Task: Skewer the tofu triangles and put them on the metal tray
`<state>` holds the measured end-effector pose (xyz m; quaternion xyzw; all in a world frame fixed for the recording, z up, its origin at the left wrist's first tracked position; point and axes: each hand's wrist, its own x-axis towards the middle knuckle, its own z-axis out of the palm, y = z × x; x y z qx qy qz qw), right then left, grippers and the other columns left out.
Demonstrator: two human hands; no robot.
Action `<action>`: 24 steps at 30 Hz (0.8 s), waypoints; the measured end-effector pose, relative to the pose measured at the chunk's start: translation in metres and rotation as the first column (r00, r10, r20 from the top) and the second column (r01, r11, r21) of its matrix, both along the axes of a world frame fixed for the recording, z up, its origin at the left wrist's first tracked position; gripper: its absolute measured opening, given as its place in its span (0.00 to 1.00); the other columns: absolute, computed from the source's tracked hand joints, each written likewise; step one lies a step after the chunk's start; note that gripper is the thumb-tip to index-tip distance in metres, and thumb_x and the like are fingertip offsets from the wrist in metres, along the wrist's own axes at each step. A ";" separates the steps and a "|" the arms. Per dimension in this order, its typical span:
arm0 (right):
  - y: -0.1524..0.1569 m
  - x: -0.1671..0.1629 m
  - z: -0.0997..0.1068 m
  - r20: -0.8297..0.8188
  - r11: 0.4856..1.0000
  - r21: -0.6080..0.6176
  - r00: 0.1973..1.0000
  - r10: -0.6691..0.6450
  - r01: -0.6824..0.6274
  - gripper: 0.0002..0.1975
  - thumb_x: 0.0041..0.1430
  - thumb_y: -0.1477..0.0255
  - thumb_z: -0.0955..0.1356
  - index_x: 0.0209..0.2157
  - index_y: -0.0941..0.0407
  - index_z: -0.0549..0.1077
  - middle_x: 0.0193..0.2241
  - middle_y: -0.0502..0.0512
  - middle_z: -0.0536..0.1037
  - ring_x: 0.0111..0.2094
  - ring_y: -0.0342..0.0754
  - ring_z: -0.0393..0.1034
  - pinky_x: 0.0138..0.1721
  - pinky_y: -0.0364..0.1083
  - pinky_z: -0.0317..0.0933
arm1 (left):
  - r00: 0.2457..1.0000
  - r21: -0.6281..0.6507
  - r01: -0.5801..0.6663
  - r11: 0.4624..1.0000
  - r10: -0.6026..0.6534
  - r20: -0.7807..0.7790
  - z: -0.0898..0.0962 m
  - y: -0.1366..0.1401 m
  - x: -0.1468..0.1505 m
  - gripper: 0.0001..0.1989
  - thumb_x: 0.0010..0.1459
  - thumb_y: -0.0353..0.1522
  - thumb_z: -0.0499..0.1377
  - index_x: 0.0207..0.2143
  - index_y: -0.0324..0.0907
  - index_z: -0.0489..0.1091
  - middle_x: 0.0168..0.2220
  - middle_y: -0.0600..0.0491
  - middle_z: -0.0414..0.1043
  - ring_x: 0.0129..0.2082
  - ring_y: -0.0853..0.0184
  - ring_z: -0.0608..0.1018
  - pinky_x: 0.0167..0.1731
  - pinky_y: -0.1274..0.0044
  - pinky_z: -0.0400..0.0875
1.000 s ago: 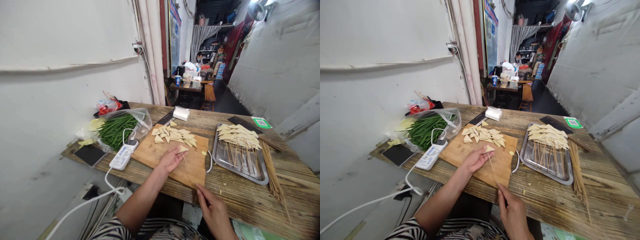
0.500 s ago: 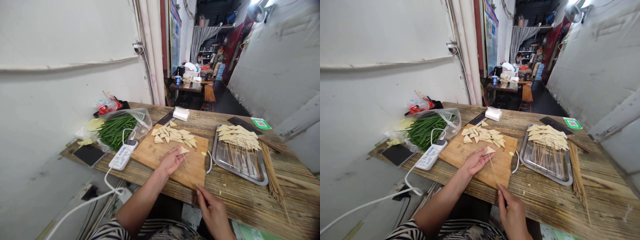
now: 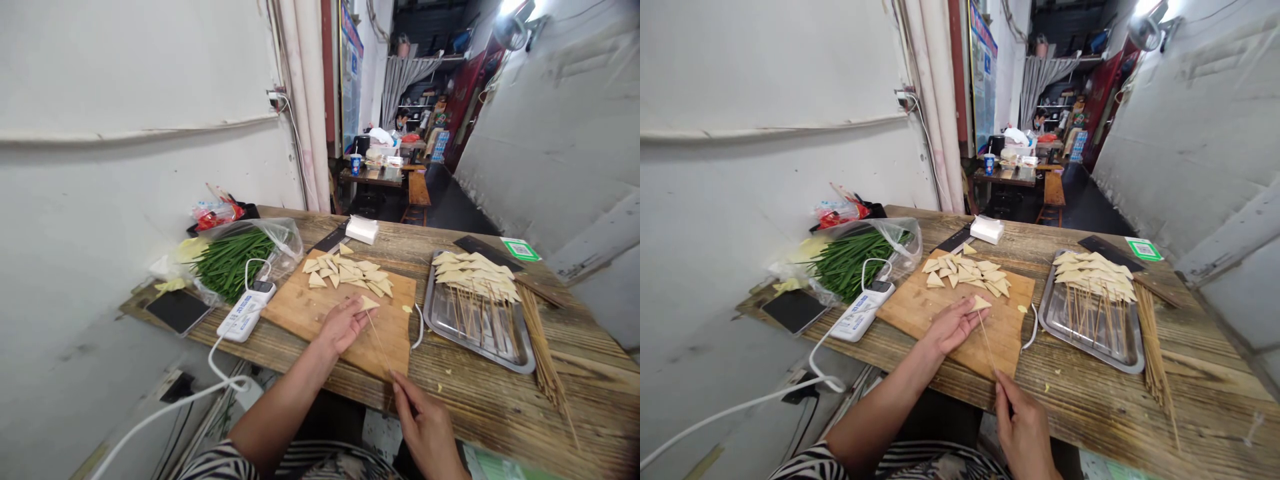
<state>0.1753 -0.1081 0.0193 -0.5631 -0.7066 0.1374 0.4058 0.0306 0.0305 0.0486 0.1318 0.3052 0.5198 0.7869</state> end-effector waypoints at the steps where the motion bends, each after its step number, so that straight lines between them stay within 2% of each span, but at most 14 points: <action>1: 0.000 0.000 0.000 0.002 1.000 -0.001 1.000 0.000 0.000 0.15 0.60 0.70 0.59 0.42 0.60 0.72 0.35 0.58 0.77 0.35 0.47 0.74 0.35 0.41 0.68 | 1.000 0.007 0.003 1.000 -0.003 -0.001 0.001 -0.001 0.001 0.04 0.52 0.21 0.55 0.32 0.33 0.66 0.35 0.46 0.72 0.38 0.66 0.75 0.46 0.71 0.68; 8: -0.002 -0.004 0.002 0.025 1.000 -0.023 1.000 -0.005 0.006 0.16 0.60 0.71 0.58 0.41 0.63 0.72 0.34 0.60 0.78 0.34 0.48 0.74 0.34 0.41 0.68 | 1.000 -0.010 -0.009 1.000 0.009 -0.020 0.007 -0.006 0.005 0.05 0.52 0.20 0.54 0.32 0.34 0.64 0.35 0.45 0.72 0.36 0.67 0.76 0.46 0.70 0.67; 15: 0.000 -0.009 0.003 0.031 0.999 -0.032 0.999 -0.024 0.025 0.17 0.60 0.71 0.57 0.41 0.64 0.72 0.33 0.61 0.78 0.32 0.48 0.74 0.31 0.40 0.68 | 0.999 0.030 0.032 0.999 -0.031 -0.026 0.008 -0.012 0.008 0.04 0.51 0.21 0.55 0.31 0.34 0.64 0.34 0.46 0.72 0.36 0.67 0.76 0.46 0.70 0.67; 24: 0.002 -0.016 0.000 0.071 0.993 0.109 0.997 -0.042 0.034 0.16 0.60 0.73 0.57 0.41 0.64 0.71 0.34 0.61 0.78 0.33 0.47 0.74 0.34 0.41 0.68 | 0.997 0.007 0.032 0.999 -0.032 -0.066 0.014 -0.015 0.011 0.03 0.54 0.26 0.53 0.32 0.33 0.64 0.33 0.43 0.72 0.34 0.64 0.77 0.44 0.67 0.68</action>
